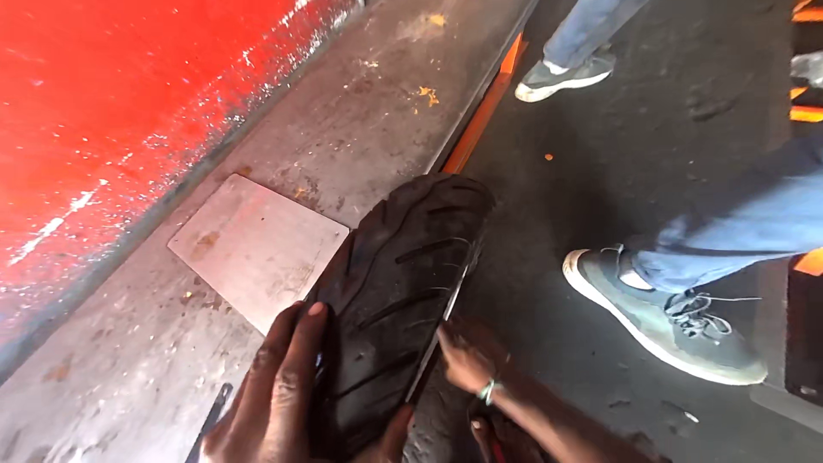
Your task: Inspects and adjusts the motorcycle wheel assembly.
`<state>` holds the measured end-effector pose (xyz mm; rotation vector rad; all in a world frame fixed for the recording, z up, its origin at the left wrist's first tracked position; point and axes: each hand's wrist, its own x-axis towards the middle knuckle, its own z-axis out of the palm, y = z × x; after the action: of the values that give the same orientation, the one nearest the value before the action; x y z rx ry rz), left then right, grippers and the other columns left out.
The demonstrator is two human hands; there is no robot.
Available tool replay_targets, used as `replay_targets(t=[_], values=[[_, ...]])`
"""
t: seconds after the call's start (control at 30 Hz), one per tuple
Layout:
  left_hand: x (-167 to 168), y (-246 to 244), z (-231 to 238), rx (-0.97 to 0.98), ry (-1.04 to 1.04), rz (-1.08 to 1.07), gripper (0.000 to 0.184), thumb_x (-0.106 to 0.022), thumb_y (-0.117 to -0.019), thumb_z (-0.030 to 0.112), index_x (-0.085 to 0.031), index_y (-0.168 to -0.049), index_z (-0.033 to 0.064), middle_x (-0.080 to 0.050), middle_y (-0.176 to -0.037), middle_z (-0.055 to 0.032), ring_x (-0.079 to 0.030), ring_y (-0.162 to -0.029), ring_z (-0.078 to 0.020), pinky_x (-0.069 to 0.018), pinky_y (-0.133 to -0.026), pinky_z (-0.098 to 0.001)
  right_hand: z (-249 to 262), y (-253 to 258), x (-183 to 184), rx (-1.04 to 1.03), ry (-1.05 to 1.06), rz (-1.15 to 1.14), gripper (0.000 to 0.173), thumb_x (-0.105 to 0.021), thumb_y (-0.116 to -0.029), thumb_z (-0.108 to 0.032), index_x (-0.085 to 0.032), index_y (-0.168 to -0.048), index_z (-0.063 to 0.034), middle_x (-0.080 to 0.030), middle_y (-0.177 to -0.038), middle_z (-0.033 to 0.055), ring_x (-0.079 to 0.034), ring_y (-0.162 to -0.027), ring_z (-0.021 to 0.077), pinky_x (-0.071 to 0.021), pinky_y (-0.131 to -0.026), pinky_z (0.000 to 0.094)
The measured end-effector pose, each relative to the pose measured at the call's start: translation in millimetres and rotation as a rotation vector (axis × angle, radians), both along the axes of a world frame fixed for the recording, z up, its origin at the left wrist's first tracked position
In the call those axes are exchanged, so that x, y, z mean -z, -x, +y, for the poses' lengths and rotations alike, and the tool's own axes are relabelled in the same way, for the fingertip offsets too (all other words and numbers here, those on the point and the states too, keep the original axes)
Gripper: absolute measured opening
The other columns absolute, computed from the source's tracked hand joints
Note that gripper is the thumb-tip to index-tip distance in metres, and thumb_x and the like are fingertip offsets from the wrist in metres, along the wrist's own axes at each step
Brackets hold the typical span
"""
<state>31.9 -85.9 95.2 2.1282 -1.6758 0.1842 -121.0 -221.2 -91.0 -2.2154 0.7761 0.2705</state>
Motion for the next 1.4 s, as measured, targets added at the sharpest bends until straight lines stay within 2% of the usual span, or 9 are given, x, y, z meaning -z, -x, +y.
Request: replay_targets(t=[0.13,0.27,0.67,0.77,0.9,1.03,1.17,1.3,1.4], values=[[-1,3,-6,0.004,0.005,0.008,0.099,-0.077,-0.0790,0.064,-0.054,-0.137,-0.0125,-0.062,-0.129,-0.0361,-0.069,-0.110,-0.0367,-0.0576,-0.088,-0.0450,21,5,-10,0.091,-0.515,-0.300,0.084,-0.073,-0.0874,-0.013,-0.028,-0.157,0.0002,-0.060,-0.134,0.0248,-0.064,-0.105,0.0305,-0.0512,-0.093,0.0460],[0,3,0,0.009,-0.019,0.003,0.102,-0.074,-0.0797,0.068,-0.052,-0.140,-0.0116,-0.059,-0.133,-0.0367,-0.067,-0.116,-0.0377,-0.0558,-0.092,-0.0460,10,7,4,0.066,-0.145,-0.067,0.088,-0.072,-0.0851,-0.014,-0.028,-0.160,0.0003,-0.059,-0.139,0.0262,-0.061,-0.126,0.0380,-0.0460,-0.106,0.0554],[-1,1,1,0.003,0.018,0.011,0.099,-0.073,-0.0800,0.067,-0.053,-0.139,-0.0105,-0.060,-0.132,-0.0364,-0.069,-0.112,-0.0360,-0.0572,-0.089,-0.0435,28,-7,-27,0.076,-0.437,-0.099,0.092,-0.074,-0.0906,-0.023,-0.019,-0.162,-0.0033,-0.058,-0.140,0.0256,-0.061,-0.123,0.0382,-0.0470,-0.105,0.0558],[3,1,6,0.017,0.018,0.011,0.101,-0.072,-0.0810,0.068,-0.052,-0.141,-0.0107,-0.059,-0.133,-0.0374,-0.067,-0.114,-0.0352,-0.0557,-0.091,-0.0426,14,-3,-1,0.021,-0.066,-0.043,0.086,-0.071,-0.0864,-0.019,-0.030,-0.159,0.0008,-0.058,-0.142,0.0252,-0.060,-0.126,0.0388,-0.0448,-0.105,0.0547],[4,3,6,0.009,0.035,0.023,0.098,-0.076,-0.0793,0.064,-0.054,-0.137,-0.0121,-0.061,-0.129,-0.0376,-0.068,-0.112,-0.0369,-0.0574,-0.090,-0.0449,36,-8,-34,0.093,-0.466,-0.109,0.090,-0.072,-0.0913,-0.020,-0.020,-0.161,-0.0002,-0.056,-0.139,0.0293,-0.059,-0.125,0.0410,-0.0445,-0.106,0.0562],[6,3,9,0.008,0.032,0.042,0.101,-0.075,-0.0789,0.067,-0.051,-0.140,-0.0097,-0.058,-0.134,-0.0379,-0.066,-0.117,-0.0341,-0.0544,-0.094,-0.0423,19,-4,-1,0.074,-0.055,-0.052,0.084,-0.071,-0.0851,-0.019,-0.033,-0.158,-0.0006,-0.062,-0.136,0.0248,-0.062,-0.123,0.0387,-0.0466,-0.103,0.0546],[6,1,8,0.009,0.058,0.047,0.098,-0.076,-0.0799,0.064,-0.052,-0.140,-0.0092,-0.059,-0.132,-0.0377,-0.067,-0.114,-0.0348,-0.0556,-0.092,-0.0433,31,-9,-39,0.103,-0.565,-0.131,0.090,-0.074,-0.0907,-0.018,-0.021,-0.160,0.0003,-0.057,-0.135,0.0306,-0.059,-0.121,0.0399,-0.0452,-0.104,0.0553],[7,2,10,-0.004,0.028,0.064,0.102,-0.078,-0.0777,0.066,-0.052,-0.141,-0.0100,-0.057,-0.135,-0.0375,-0.065,-0.118,-0.0364,-0.0553,-0.095,-0.0445,14,-6,-7,0.055,-0.119,-0.054,0.089,-0.074,-0.0833,-0.017,-0.030,-0.159,0.0016,-0.059,-0.140,0.0256,-0.060,-0.125,0.0389,-0.0428,-0.107,0.0551],[7,-1,10,0.004,0.037,0.076,0.101,-0.079,-0.0775,0.064,-0.053,-0.139,-0.0114,-0.059,-0.133,-0.0369,-0.066,-0.117,-0.0374,-0.0566,-0.094,-0.0461,33,-9,-46,0.166,-0.615,-0.133,0.092,-0.075,-0.0895,-0.015,-0.019,-0.161,-0.0006,-0.058,-0.137,0.0253,-0.066,-0.109,0.0324,-0.0522,-0.096,0.0477]])
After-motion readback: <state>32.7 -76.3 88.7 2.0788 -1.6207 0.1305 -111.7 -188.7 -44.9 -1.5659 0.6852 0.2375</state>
